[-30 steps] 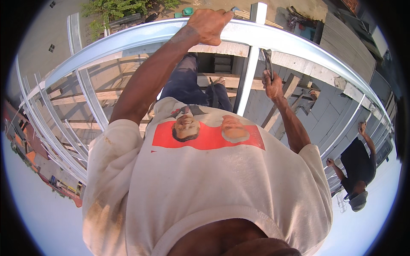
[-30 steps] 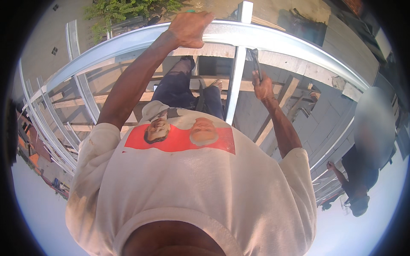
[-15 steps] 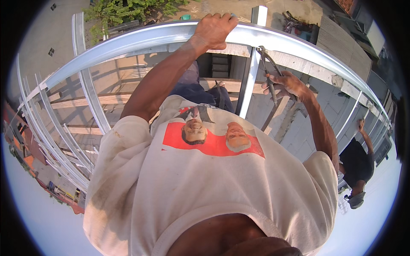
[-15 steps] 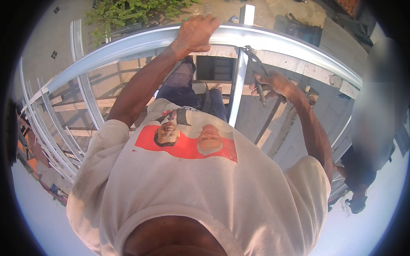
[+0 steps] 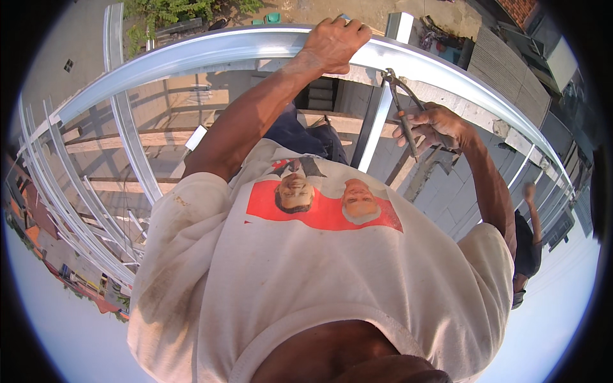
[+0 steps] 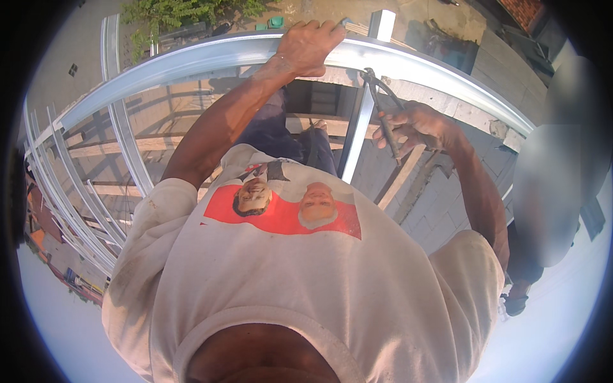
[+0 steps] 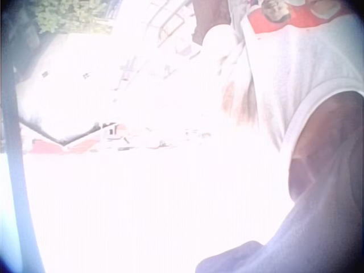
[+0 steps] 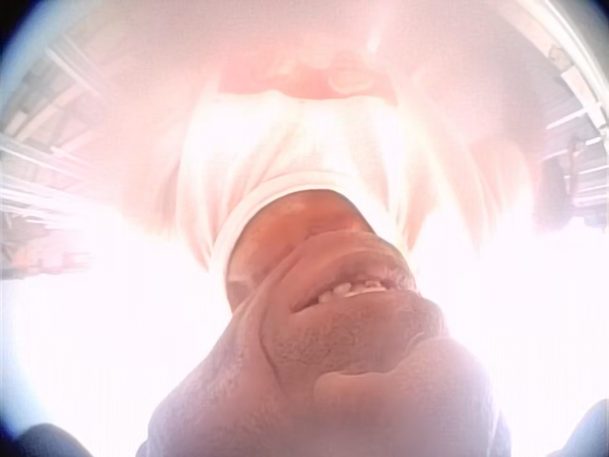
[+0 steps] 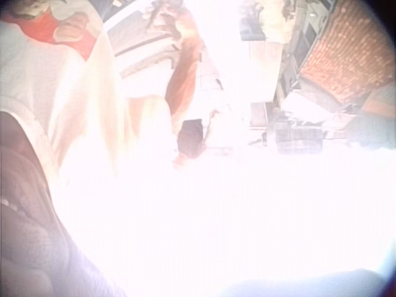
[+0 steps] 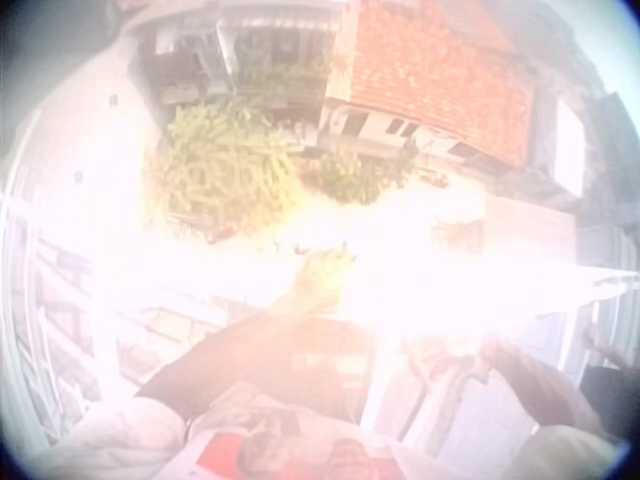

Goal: The person positions and secures metal frame sections on a rooftop using pliers and a power drill. They align the frame pieces, tighten connections, and adjust the structure while another person assists nearby.

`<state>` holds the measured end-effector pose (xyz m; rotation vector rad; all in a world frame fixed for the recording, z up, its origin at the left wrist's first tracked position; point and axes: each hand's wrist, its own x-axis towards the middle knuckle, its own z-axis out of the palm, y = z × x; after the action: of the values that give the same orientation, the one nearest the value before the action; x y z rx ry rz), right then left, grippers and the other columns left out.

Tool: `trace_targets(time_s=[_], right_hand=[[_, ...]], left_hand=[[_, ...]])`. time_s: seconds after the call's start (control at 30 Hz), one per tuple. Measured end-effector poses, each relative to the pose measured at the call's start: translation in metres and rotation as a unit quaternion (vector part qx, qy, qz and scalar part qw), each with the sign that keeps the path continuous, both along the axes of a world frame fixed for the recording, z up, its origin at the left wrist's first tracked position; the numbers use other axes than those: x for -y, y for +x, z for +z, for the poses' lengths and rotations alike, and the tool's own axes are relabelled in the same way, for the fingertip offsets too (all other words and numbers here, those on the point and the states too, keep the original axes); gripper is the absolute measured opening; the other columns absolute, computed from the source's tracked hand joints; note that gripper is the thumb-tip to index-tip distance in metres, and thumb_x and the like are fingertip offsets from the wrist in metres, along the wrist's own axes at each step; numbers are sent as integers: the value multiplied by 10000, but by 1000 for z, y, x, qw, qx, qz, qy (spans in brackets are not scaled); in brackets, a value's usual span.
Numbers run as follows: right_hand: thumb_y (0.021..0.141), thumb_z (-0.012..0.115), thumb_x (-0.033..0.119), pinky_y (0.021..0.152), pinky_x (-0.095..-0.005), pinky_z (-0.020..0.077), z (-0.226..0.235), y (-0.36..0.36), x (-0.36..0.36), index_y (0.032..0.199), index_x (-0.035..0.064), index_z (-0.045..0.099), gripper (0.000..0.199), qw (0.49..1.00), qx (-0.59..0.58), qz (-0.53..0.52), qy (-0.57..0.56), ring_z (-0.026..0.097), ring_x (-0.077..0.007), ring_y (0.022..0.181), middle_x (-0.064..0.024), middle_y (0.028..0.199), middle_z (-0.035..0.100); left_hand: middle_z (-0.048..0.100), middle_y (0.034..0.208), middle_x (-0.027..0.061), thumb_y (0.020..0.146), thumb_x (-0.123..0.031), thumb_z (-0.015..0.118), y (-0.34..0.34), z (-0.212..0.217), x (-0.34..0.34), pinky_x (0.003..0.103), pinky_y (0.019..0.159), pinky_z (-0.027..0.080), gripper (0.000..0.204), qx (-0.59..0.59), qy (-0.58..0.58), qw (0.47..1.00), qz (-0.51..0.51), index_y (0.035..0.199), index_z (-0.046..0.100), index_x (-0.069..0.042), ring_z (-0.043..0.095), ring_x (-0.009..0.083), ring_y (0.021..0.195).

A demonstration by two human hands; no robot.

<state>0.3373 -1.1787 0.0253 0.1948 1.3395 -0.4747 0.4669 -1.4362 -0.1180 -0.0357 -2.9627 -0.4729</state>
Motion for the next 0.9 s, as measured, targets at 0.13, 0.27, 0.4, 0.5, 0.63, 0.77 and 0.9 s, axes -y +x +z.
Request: trace_targets(time_s=[0.13,0.27,0.4,0.5,0.63,0.77,0.9], right_hand=[[1011,652,248,808,-665,623,2,-8,5,1439,-89,481,571,1000,11,26,-3,733,-407,1101,-307,1214,698],[1034,624,246,803,-663,627,0,-8,10,1416,-82,498,520,999,22,22,20,747,-355,1042,-274,1165,712],[1078,571,278,704,-526,654,1,1,14,1290,-61,565,400,999,17,-26,31,715,-242,797,-136,921,686],[1096,561,357,605,-408,621,-7,14,6,1109,-15,599,373,1000,-15,-21,16,639,-173,651,-44,759,601],[1092,560,476,519,-332,535,-74,58,-32,955,45,558,453,969,-230,74,-46,587,-133,602,-6,682,535],[1092,527,538,507,-313,487,-117,101,-54,935,54,562,510,921,-376,50,-87,588,-119,606,-2,685,547],[1060,579,559,597,-345,568,-70,83,-31,1022,22,656,544,957,-279,62,-47,651,-144,681,-30,764,641]], left_hand=[[699,1118,50,582,-149,912,-1,3,-1,400,845,607,691,19,-1,1000,0,1226,660,-125,719,267,1045],[699,1100,50,577,-144,911,-1,4,-1,394,839,605,680,14,-10,1000,4,1209,661,-127,728,260,1012],[704,1108,56,578,-141,907,-2,2,-1,390,835,609,677,10,-4,1000,1,1208,662,-124,744,255,971],[719,1109,69,582,-136,901,-4,3,1,396,830,620,680,43,-2,999,-9,1217,660,-116,761,252,959],[683,1030,121,620,-77,817,-14,1,8,491,721,595,591,111,67,991,-19,1173,612,-80,740,348,906],[695,1030,145,634,-34,781,-24,9,18,493,725,601,542,136,75,987,-37,1152,620,-54,739,380,918],[689,1022,145,638,-17,767,-14,10,13,485,735,601,509,130,75,988,-32,1126,625,-47,732,383,920]])
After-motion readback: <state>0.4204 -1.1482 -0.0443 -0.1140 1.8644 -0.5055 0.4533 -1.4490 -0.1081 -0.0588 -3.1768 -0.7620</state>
